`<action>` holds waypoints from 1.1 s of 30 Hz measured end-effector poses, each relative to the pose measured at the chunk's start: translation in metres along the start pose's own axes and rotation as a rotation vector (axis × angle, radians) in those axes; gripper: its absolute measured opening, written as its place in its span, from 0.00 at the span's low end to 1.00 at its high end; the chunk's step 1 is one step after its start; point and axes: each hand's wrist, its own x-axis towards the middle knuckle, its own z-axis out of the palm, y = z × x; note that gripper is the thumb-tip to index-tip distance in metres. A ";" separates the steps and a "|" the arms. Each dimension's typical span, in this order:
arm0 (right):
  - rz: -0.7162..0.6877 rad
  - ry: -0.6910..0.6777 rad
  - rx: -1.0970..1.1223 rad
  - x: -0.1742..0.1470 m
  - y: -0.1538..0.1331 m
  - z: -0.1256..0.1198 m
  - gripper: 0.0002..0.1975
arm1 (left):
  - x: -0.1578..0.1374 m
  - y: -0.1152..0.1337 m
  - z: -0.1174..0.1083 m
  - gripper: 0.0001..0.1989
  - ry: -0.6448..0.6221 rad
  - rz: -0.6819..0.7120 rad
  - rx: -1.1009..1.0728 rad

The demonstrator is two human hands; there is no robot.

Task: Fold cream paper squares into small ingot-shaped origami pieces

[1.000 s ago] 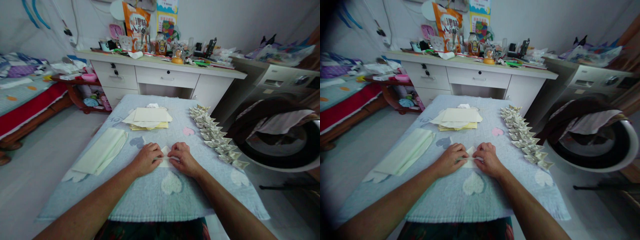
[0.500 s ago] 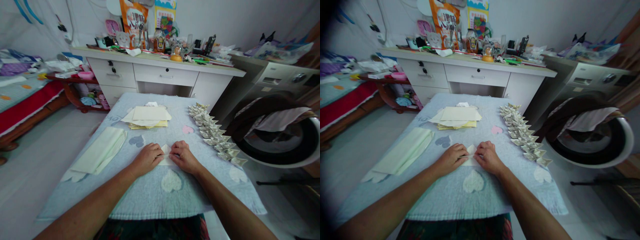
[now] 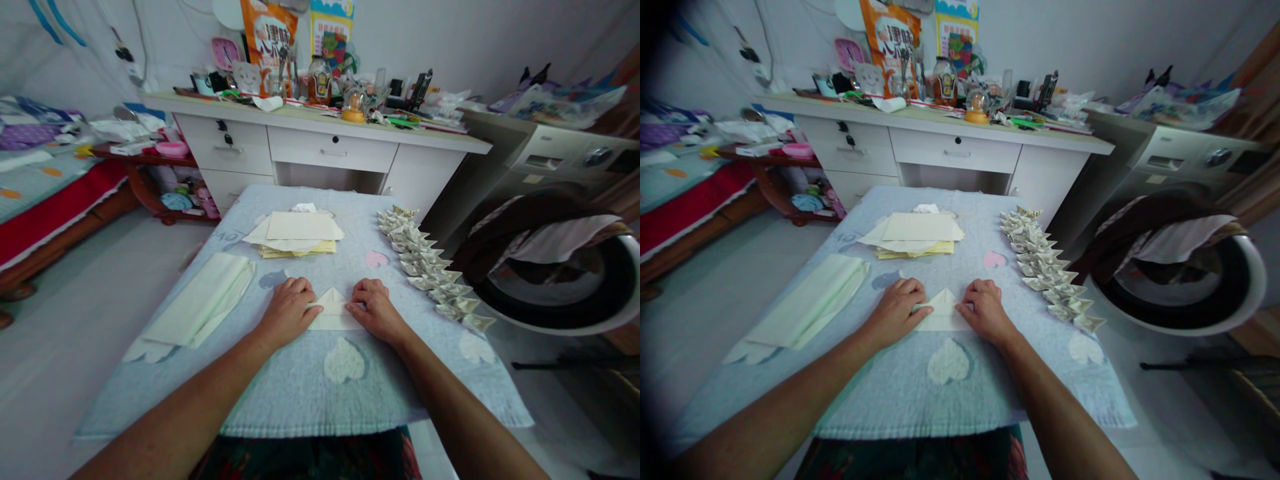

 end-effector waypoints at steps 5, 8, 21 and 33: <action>0.056 0.008 0.003 0.000 0.004 -0.002 0.08 | 0.000 0.002 -0.001 0.09 -0.017 -0.024 0.042; 0.069 0.012 0.009 0.000 0.004 -0.001 0.08 | 0.000 0.002 -0.001 0.09 -0.009 -0.037 0.056; 0.096 0.028 0.001 0.000 0.005 0.001 0.04 | 0.000 0.002 0.001 0.09 0.070 -0.045 0.071; -0.152 -0.051 -0.090 -0.002 -0.010 0.004 0.16 | -0.003 0.006 0.006 0.10 -0.096 0.341 0.207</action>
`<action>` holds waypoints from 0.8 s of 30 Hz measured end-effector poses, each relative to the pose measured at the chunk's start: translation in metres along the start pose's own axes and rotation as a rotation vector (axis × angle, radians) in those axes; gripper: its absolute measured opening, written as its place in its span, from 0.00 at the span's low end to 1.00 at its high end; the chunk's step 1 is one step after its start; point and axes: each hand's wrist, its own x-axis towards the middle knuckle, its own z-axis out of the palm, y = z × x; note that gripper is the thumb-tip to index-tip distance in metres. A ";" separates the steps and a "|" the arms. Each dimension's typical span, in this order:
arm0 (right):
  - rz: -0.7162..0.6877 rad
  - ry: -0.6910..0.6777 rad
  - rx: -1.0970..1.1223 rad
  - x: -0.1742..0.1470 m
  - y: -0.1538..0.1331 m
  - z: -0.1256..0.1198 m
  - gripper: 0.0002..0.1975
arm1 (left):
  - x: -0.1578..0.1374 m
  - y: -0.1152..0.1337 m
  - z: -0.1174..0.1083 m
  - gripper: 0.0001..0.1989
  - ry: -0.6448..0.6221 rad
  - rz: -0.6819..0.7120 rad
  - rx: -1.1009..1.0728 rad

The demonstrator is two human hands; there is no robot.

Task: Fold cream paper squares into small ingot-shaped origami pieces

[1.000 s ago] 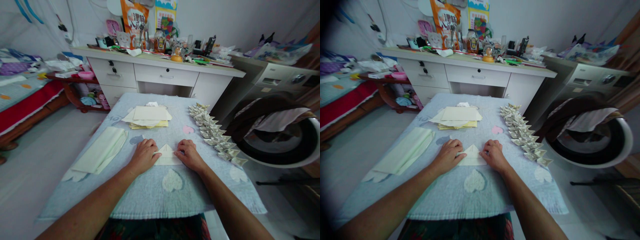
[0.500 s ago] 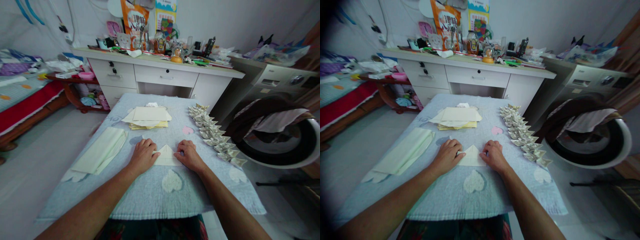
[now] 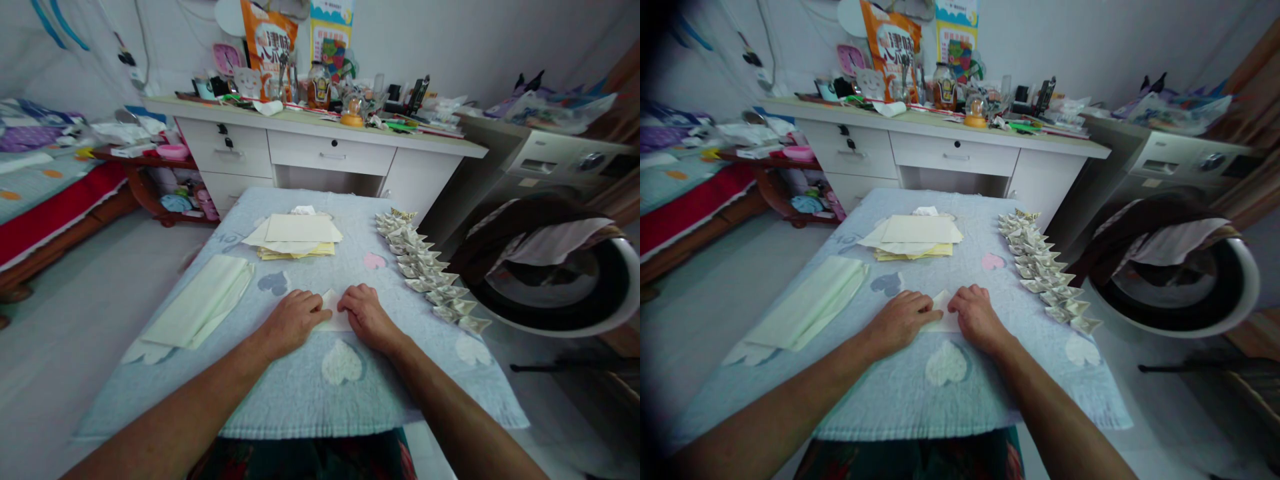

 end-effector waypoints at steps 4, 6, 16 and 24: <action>-0.097 -0.071 -0.028 -0.002 -0.006 -0.002 0.21 | -0.003 0.000 -0.002 0.10 0.005 0.008 0.007; -0.132 -0.067 -0.047 -0.004 -0.008 -0.004 0.17 | -0.005 -0.002 -0.005 0.10 0.002 0.041 0.002; -0.199 -0.144 -0.152 -0.013 -0.014 -0.015 0.31 | -0.010 0.031 -0.008 0.08 -0.128 -0.104 0.203; -0.146 -0.175 -0.185 -0.032 -0.011 -0.021 0.31 | -0.016 0.035 -0.016 0.10 -0.249 -0.181 0.307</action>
